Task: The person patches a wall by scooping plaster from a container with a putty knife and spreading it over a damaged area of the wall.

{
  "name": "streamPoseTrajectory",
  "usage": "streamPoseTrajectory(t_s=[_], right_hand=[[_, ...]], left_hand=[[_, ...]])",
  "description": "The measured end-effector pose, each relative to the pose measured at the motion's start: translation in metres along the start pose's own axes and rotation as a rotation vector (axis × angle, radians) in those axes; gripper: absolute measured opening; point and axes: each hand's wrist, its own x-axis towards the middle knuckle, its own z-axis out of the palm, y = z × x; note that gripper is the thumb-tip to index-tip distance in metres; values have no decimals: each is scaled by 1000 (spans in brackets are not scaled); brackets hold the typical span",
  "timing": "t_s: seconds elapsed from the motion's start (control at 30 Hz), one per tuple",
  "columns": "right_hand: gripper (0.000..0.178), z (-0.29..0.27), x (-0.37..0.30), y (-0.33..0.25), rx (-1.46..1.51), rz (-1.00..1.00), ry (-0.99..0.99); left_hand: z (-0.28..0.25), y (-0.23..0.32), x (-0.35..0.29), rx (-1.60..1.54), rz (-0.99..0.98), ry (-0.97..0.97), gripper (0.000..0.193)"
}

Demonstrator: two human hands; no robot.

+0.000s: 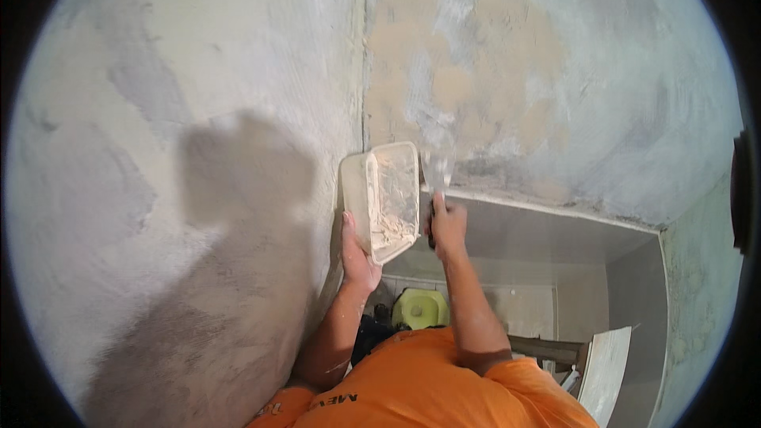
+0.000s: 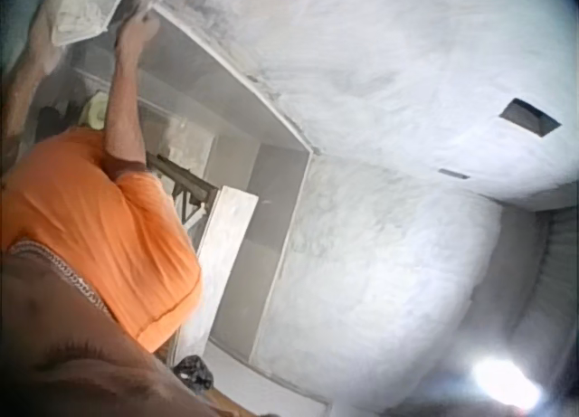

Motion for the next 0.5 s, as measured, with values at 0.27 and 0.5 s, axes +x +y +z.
streamPoseTrajectory(t_s=[0.27, 0.5], right_hand=[[47, 15, 1, -81, -11, -355, -158], [48, 3, 75, 19, 36, -145, -79]], left_hand=[[-4, 5, -2, 9, -13, -9, 67], [-1, 0, -1, 31, 30, 5, 65]])
